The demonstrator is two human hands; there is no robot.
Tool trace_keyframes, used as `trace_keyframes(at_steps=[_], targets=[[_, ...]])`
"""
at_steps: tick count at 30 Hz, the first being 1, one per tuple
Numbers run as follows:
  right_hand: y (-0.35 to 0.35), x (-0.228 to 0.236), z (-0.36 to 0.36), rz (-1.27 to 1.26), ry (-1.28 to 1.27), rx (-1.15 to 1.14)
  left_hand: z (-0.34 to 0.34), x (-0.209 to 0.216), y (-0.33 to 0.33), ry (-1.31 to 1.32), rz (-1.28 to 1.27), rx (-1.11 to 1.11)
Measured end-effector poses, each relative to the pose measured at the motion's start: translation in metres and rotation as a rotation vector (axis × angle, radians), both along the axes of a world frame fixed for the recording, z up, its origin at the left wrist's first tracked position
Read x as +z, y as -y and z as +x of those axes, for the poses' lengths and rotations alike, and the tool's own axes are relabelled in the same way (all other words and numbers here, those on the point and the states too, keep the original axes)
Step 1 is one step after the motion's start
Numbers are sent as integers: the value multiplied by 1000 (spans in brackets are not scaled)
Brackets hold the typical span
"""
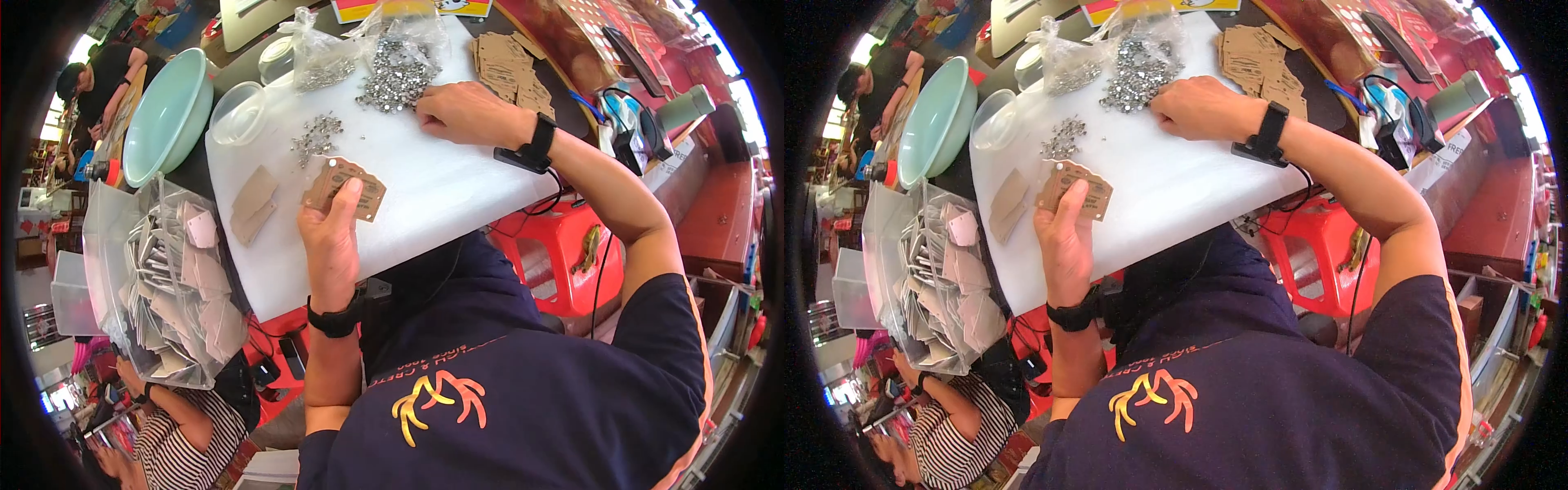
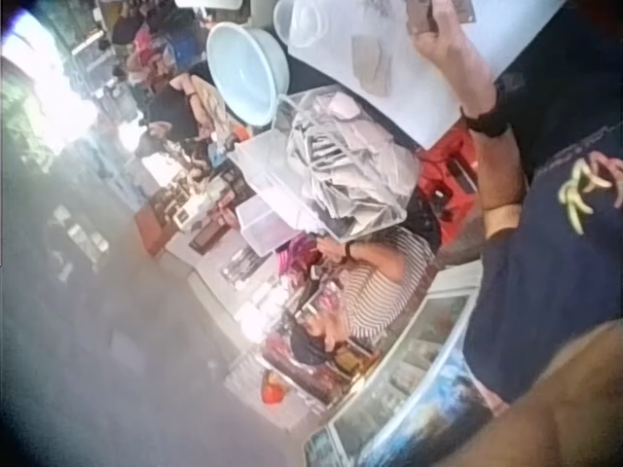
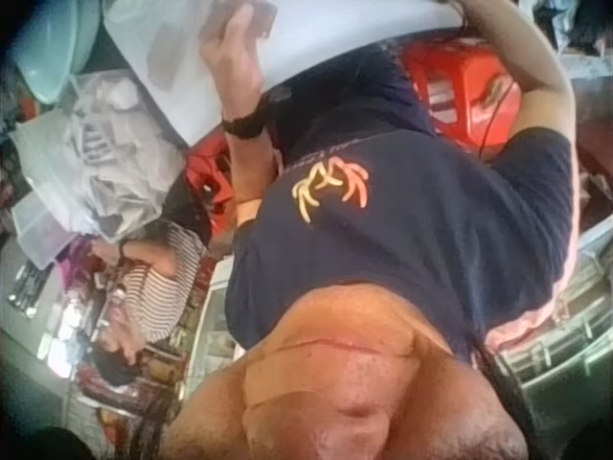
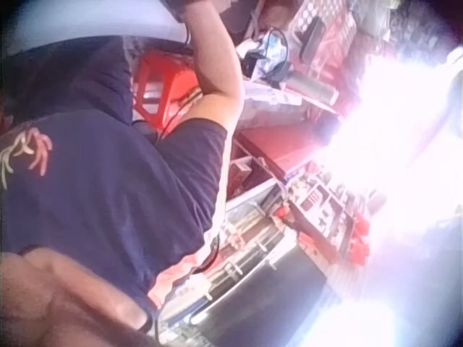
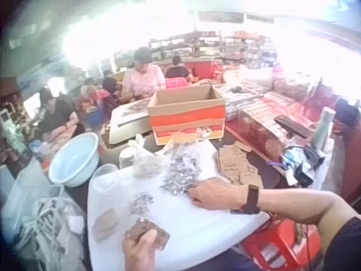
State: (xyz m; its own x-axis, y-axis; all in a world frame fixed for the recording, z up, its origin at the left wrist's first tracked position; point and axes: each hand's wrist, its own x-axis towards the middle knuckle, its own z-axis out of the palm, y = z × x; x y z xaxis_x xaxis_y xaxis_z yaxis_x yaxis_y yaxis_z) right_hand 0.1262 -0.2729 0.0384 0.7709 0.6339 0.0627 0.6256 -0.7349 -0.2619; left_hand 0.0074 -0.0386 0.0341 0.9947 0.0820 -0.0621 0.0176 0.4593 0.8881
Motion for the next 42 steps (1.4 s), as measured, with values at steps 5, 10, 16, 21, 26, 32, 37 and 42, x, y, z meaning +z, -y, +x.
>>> trace_keyframes(at_steps=[5,10,16,21,26,32,37,42], targets=[[0,1,0,79,-99,12,3,1,2,57,65,-33],[-19,26,-28,563,-210,138,5,4,7,77,151,15],[-46,38,-58,738,-193,114,2,15,14,107,339,56],[-50,30,-61,786,-109,98,0,15,17,128,374,71],[-51,31,-65,786,-107,70,-1,16,17,165,427,65],[-52,27,-69,828,-292,-3,-2,14,18,181,405,77],[-51,22,-70,850,-216,23,-3,15,15,146,412,58],[-53,20,-69,871,-200,25,-3,12,15,160,394,59]])
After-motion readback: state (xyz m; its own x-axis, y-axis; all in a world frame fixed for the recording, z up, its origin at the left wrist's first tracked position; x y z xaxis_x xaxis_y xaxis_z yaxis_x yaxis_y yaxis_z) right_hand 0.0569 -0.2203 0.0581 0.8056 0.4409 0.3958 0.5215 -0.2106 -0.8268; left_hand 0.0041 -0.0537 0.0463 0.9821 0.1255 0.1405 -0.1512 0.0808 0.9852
